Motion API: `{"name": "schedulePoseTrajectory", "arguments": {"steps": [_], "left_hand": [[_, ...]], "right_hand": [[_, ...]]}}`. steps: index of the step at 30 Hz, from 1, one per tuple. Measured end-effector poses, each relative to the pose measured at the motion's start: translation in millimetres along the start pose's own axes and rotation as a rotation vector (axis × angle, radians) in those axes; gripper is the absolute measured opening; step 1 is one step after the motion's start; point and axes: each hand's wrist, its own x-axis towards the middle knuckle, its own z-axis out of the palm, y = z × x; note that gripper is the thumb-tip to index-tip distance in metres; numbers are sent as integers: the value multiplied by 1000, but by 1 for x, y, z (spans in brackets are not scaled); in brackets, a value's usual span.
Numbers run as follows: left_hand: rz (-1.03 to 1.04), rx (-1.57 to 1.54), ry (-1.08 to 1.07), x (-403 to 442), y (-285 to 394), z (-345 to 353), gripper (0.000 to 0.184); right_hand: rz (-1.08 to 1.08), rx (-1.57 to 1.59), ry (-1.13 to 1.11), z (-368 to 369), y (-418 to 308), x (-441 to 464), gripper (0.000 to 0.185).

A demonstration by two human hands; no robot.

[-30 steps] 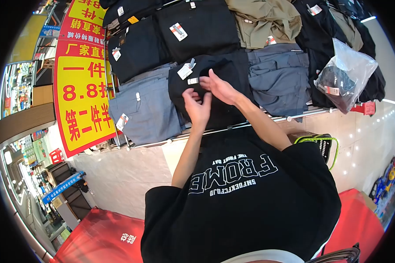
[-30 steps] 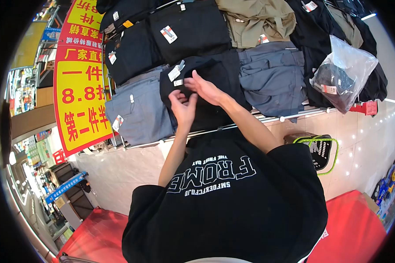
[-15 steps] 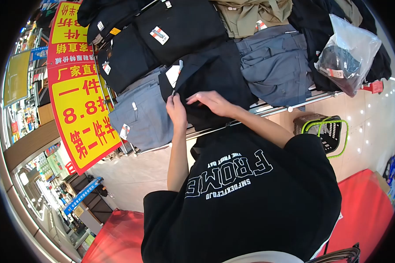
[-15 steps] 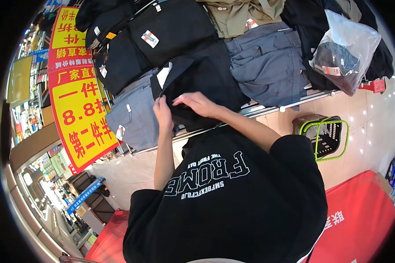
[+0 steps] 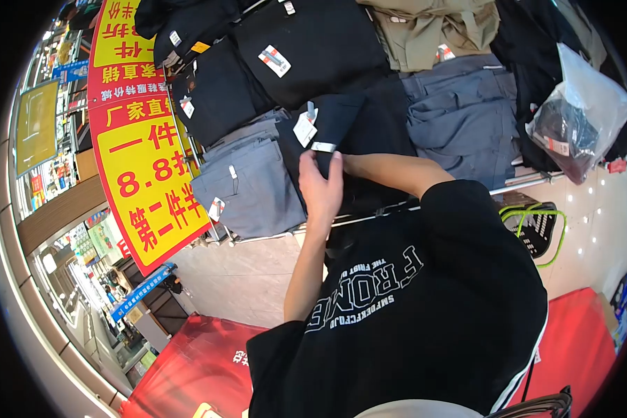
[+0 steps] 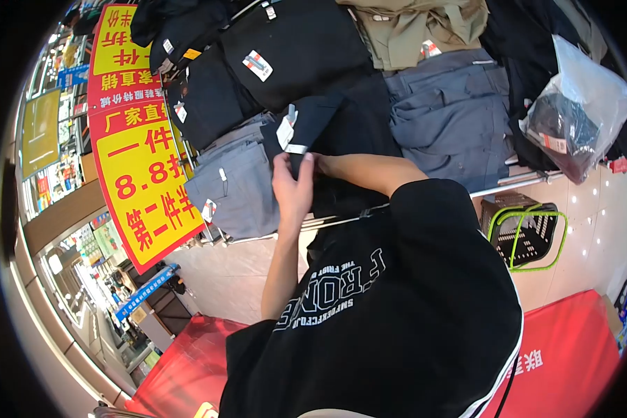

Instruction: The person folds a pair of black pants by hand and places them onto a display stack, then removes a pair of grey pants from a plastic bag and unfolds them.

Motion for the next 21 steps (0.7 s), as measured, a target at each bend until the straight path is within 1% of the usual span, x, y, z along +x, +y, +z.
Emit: {"name": "schedulePoseTrajectory", "arguments": {"steps": [2, 3, 6, 7, 8, 10, 12, 13, 14, 15, 17, 18, 19, 20, 21], "left_hand": [[79, 104, 45, -3, -7, 10, 45], [80, 115, 49, -6, -10, 15, 47], [37, 140, -45, -15, 12, 16, 58], [-12, 90, -140, -16, 16, 15, 62], [-11, -54, -172, -19, 16, 18, 59], [177, -110, -130, -21, 10, 19, 49], [255, -118, -26, -19, -5, 10, 38], [224, -141, 23, -16, -11, 3, 30], [216, -163, 78, -13, -32, -1, 26], [139, -185, 124, -10, -55, -4, 23], [-68, -203, 215, -5, -102, -11, 26], [-124, -182, 255, -2, -132, -11, 29], [-202, -188, 253, 1, -171, -8, 31], [-277, -195, 252, 5, -197, -5, 34], [-266, -208, 256, 10, -200, -7, 34]], "right_hand": [[23, 47, -8, 1, 6, -4, 18], [39, 69, -6, 2, 11, -8, 18], [100, 153, 30, -6, 14, -23, 18], [121, 188, 52, -12, 12, -28, 18], [149, 214, 75, -16, 11, -34, 18], [206, 278, 141, -30, 7, -48, 19], [274, 338, 223, -47, -4, -61, 19], [311, 365, 256, -54, -11, -70, 19], [354, 373, 269, -60, -17, -81, 19], [402, 365, 277, -71, -26, -96, 20], [513, 316, 260, -84, -43, -122, 20], [574, 273, 231, -90, -50, -136, 22], [572, 259, 229, -93, -62, -144, 22], [827, 569, 342, -93, -73, -151, 25], [1071, 885, 457, -94, -78, -154, 30]]}}
